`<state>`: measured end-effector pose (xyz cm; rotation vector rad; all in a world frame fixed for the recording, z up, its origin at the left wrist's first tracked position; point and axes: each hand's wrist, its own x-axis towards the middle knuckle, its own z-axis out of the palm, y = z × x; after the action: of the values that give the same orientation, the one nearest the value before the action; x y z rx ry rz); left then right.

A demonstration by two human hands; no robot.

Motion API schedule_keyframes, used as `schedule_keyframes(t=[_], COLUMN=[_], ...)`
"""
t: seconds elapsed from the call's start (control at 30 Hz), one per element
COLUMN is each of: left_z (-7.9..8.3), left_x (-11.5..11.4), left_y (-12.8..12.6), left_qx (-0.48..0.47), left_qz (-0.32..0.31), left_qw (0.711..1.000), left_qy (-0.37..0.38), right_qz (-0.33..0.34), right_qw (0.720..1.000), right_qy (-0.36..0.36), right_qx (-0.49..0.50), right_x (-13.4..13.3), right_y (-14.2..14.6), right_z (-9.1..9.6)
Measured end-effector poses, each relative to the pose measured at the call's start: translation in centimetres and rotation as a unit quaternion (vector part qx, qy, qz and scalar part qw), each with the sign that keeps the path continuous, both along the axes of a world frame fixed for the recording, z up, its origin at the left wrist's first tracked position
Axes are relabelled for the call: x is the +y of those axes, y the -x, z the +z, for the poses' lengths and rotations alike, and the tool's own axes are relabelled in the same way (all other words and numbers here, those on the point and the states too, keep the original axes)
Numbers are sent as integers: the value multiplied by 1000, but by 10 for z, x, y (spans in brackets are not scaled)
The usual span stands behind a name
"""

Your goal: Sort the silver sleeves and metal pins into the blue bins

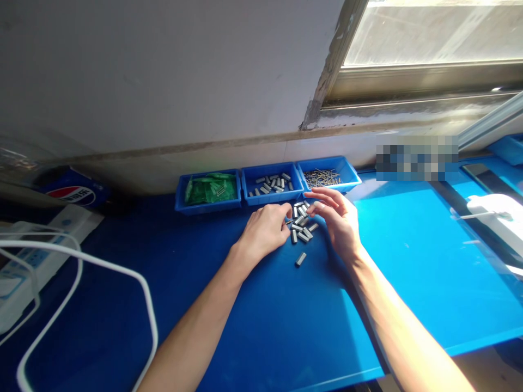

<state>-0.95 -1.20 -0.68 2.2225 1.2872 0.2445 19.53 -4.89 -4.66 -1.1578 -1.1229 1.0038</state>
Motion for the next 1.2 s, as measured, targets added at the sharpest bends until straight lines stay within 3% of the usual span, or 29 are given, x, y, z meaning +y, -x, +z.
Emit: schedule_keyframes(t=[0.4, 0.5, 0.6, 0.73, 0.87, 1.0, 1.2], left_z=[7, 7, 6, 3, 2, -2, -4], left_x=[-1, 3, 10, 16, 17, 14, 12], left_y=[-1, 6, 14, 19, 15, 10, 7], left_qx=[62, 0, -124, -280, -395, -422, -385], left_qz=[14, 43, 56, 78, 106, 98, 78], left_qw=[998, 999, 991, 956, 910, 896, 915], left_qy=[-9, 0, 10, 28, 66, 93, 91], right_qz=[-12, -17, -36, -43, -1, 35, 19], right_qw=[1000, 1000, 999, 999, 999, 997, 996], right_qy=[6, 13, 23, 31, 45, 72, 83], right_qx=[5, 8, -1, -10, -10, 10, 29], right_x=[1, 2, 4, 4, 3, 2, 2], right_y=[2, 2, 2, 1, 0, 1, 2], right_z=[1, 2, 1, 1, 3, 2, -3])
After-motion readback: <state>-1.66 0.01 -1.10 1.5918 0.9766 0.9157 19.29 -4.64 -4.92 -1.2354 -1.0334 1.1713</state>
